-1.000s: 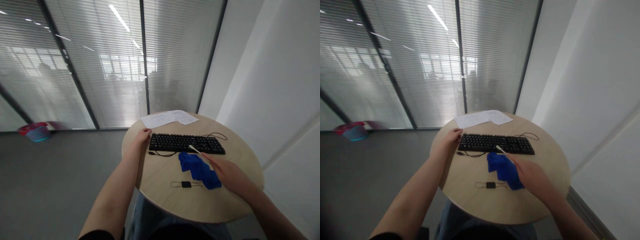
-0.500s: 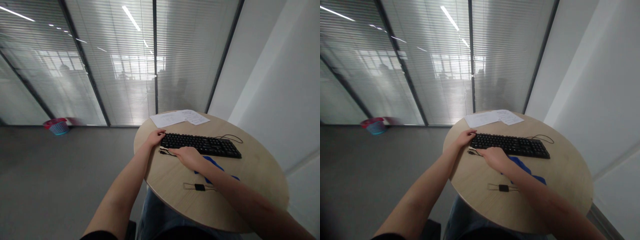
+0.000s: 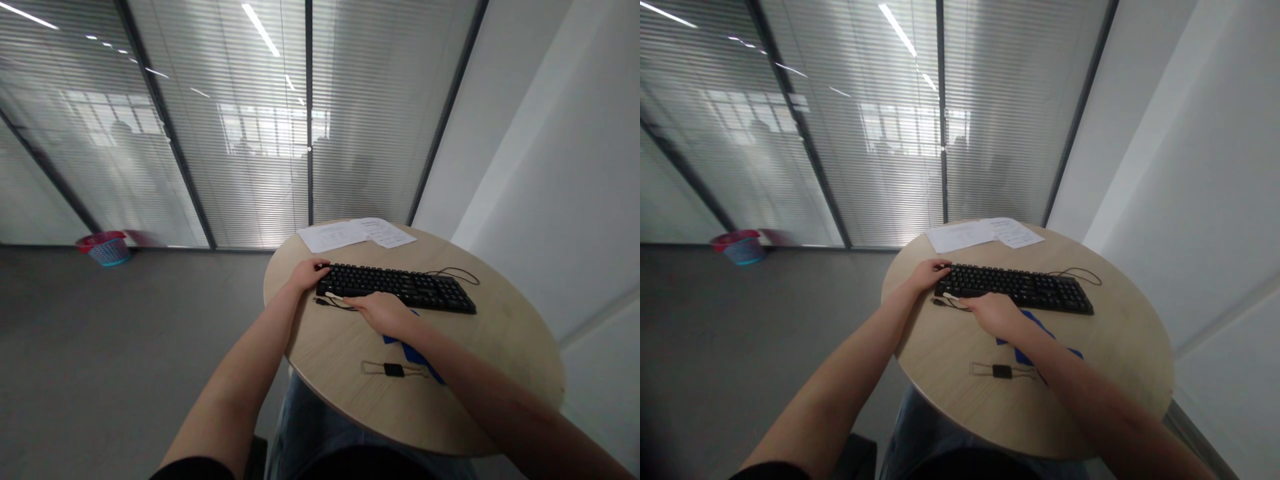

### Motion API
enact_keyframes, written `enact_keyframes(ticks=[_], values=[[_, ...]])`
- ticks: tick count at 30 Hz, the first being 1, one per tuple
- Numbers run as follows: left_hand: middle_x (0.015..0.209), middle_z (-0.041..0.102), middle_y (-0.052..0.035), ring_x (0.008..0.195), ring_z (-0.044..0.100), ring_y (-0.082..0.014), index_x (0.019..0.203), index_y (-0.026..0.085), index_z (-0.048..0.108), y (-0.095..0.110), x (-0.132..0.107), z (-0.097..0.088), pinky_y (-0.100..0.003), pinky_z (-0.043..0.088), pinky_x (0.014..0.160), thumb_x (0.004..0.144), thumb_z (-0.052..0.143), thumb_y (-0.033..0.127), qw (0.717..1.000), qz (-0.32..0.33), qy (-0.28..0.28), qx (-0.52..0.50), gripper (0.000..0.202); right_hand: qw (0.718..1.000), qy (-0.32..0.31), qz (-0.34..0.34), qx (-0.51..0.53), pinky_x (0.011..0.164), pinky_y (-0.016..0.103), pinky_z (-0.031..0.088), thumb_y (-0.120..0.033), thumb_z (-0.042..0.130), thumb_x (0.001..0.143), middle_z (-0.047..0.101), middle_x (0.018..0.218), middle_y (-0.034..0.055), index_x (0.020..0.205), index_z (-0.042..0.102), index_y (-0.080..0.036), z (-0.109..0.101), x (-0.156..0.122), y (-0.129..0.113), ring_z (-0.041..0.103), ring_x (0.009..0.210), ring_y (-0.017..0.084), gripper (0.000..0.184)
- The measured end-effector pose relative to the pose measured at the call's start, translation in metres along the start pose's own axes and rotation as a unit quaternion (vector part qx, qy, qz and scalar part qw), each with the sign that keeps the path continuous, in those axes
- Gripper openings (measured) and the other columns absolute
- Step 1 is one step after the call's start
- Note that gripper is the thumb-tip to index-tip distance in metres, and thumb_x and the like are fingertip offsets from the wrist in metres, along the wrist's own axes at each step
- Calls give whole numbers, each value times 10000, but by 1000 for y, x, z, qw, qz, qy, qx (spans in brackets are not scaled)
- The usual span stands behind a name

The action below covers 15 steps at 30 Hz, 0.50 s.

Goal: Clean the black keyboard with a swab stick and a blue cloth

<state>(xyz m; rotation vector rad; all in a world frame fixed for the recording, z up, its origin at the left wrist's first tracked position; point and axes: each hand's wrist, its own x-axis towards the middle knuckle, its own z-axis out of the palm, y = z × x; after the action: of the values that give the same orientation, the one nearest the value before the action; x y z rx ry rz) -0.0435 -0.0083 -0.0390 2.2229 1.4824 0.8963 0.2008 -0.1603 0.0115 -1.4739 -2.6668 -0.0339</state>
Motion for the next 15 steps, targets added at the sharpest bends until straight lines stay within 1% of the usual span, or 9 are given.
enact_keyframes(ticks=[5,8,12,15], values=[[1094,776,-45,932,713,-218,1186,226,747,-2,1,1,-304,533,891,876,627,410,1000,4,-4,-3,380,1000,-2,14,-8,800,320,533,-317,393,1021,772,1132,35,1375,615,-397,-3,-15,12,743,940,245,426],[1099,774,-51,948,711,-227,1177,224,750,-2,1,1,-316,528,906,875,630,407,1000,3,-4,1,374,1000,-11,23,-15,818,321,531,-309,385,1020,771,1135,35,1385,606,-396,-6,-23,16,741,938,238,436],[1109,771,-55,958,712,-229,1187,223,746,0,0,0,-322,528,916,882,623,401,1000,2,-6,9,375,998,-31,37,-35,806,332,527,-284,376,1017,774,1121,58,1394,599,-390,-10,-31,19,743,912,247,451],[1127,768,-57,972,711,-233,1188,223,746,2,-1,-2,-329,523,933,881,624,392,1000,2,-8,16,371,998,-32,35,-48,787,330,523,-283,369,1022,770,1128,76,1392,602,-378,-14,-36,23,739,927,255,448]])
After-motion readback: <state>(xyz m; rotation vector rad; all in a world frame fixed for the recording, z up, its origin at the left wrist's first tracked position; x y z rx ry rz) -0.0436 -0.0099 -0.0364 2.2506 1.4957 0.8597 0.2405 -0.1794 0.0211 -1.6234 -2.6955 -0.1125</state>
